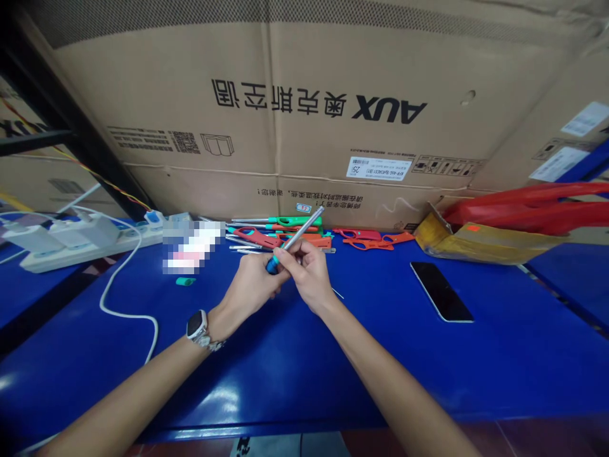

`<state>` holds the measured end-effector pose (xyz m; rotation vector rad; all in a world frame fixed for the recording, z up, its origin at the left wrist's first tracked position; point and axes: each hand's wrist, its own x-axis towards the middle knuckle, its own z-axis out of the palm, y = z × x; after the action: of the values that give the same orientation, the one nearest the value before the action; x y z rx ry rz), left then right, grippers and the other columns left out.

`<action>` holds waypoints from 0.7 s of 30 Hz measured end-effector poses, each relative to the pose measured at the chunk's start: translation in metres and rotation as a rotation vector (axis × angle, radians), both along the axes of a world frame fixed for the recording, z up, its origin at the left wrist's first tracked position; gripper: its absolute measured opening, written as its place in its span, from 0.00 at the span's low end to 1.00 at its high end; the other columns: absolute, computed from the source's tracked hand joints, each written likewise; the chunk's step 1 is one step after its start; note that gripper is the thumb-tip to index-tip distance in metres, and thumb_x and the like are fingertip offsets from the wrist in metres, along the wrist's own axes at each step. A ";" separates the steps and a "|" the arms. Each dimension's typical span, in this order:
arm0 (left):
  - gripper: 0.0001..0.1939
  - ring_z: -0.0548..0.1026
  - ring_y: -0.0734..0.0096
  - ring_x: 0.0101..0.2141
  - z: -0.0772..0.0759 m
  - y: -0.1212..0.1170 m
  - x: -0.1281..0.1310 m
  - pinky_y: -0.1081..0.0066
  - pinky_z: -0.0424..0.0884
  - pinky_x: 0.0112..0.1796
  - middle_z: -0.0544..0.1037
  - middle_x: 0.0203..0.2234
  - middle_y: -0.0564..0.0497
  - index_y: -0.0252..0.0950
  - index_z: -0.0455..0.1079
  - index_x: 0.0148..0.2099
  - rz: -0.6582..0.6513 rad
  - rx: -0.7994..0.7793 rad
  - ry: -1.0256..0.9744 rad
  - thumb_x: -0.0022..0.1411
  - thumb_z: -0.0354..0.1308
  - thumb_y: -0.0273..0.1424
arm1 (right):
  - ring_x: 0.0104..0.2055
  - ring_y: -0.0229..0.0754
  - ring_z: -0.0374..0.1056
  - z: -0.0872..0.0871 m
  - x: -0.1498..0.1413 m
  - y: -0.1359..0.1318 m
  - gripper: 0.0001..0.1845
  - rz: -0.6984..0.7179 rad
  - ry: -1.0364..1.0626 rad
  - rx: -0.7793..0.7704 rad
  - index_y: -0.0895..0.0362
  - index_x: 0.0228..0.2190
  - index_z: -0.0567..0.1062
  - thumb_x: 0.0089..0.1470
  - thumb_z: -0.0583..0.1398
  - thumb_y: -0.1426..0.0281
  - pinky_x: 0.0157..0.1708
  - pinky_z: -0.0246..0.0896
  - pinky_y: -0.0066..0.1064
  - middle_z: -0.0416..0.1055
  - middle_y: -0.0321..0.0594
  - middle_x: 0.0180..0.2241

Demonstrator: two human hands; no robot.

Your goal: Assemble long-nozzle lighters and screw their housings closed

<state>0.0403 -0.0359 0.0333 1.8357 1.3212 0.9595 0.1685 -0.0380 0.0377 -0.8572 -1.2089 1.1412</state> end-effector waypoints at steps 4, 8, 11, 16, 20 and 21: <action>0.08 0.72 0.71 0.22 0.003 -0.002 0.001 0.74 0.63 0.24 0.74 0.19 0.54 0.35 0.70 0.30 0.024 0.049 -0.022 0.58 0.58 0.34 | 0.24 0.34 0.62 0.000 -0.005 0.002 0.19 0.002 0.019 0.008 0.56 0.22 0.69 0.46 0.69 0.58 0.27 0.58 0.27 0.66 0.31 0.21; 0.12 0.72 0.71 0.23 0.007 -0.004 0.002 0.75 0.63 0.23 0.75 0.24 0.54 0.36 0.67 0.39 0.090 0.073 -0.056 0.52 0.62 0.34 | 0.25 0.34 0.61 -0.002 -0.007 0.005 0.18 -0.026 0.037 0.026 0.56 0.22 0.68 0.45 0.69 0.59 0.30 0.59 0.28 0.65 0.30 0.21; 0.12 0.72 0.72 0.22 0.007 -0.005 0.003 0.76 0.62 0.22 0.74 0.23 0.55 0.37 0.63 0.38 0.073 0.067 -0.114 0.51 0.61 0.31 | 0.24 0.33 0.59 -0.002 -0.009 0.008 0.19 -0.043 -0.004 0.045 0.56 0.21 0.66 0.46 0.68 0.58 0.28 0.57 0.27 0.63 0.30 0.20; 0.10 0.65 0.73 0.12 0.003 0.000 -0.002 0.77 0.59 0.14 0.68 0.15 0.61 0.40 0.60 0.42 -0.148 -0.203 -0.518 0.57 0.53 0.35 | 0.18 0.33 0.59 -0.002 -0.013 0.008 0.17 -0.022 -0.129 0.069 0.55 0.26 0.68 0.52 0.64 0.56 0.19 0.54 0.26 0.57 0.26 0.18; 0.18 0.66 0.72 0.12 0.001 0.008 -0.005 0.75 0.61 0.13 0.68 0.15 0.58 0.38 0.65 0.45 -0.204 -0.324 -0.758 0.64 0.48 0.46 | 0.18 0.35 0.66 -0.013 -0.014 -0.008 0.18 0.008 -0.182 0.014 0.52 0.43 0.66 0.57 0.60 0.55 0.20 0.63 0.29 0.60 0.26 0.23; 0.21 0.66 0.73 0.12 0.001 0.009 -0.005 0.76 0.62 0.14 0.68 0.15 0.58 0.37 0.67 0.45 -0.187 -0.328 -0.768 0.65 0.47 0.49 | 0.20 0.35 0.66 -0.017 -0.014 -0.013 0.19 -0.020 -0.200 0.024 0.51 0.43 0.63 0.56 0.62 0.56 0.22 0.64 0.29 0.61 0.26 0.25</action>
<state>0.0356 -0.0271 0.0341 1.1315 0.7544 1.1088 0.1544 -0.0510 0.0205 -0.9809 -1.3717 1.0413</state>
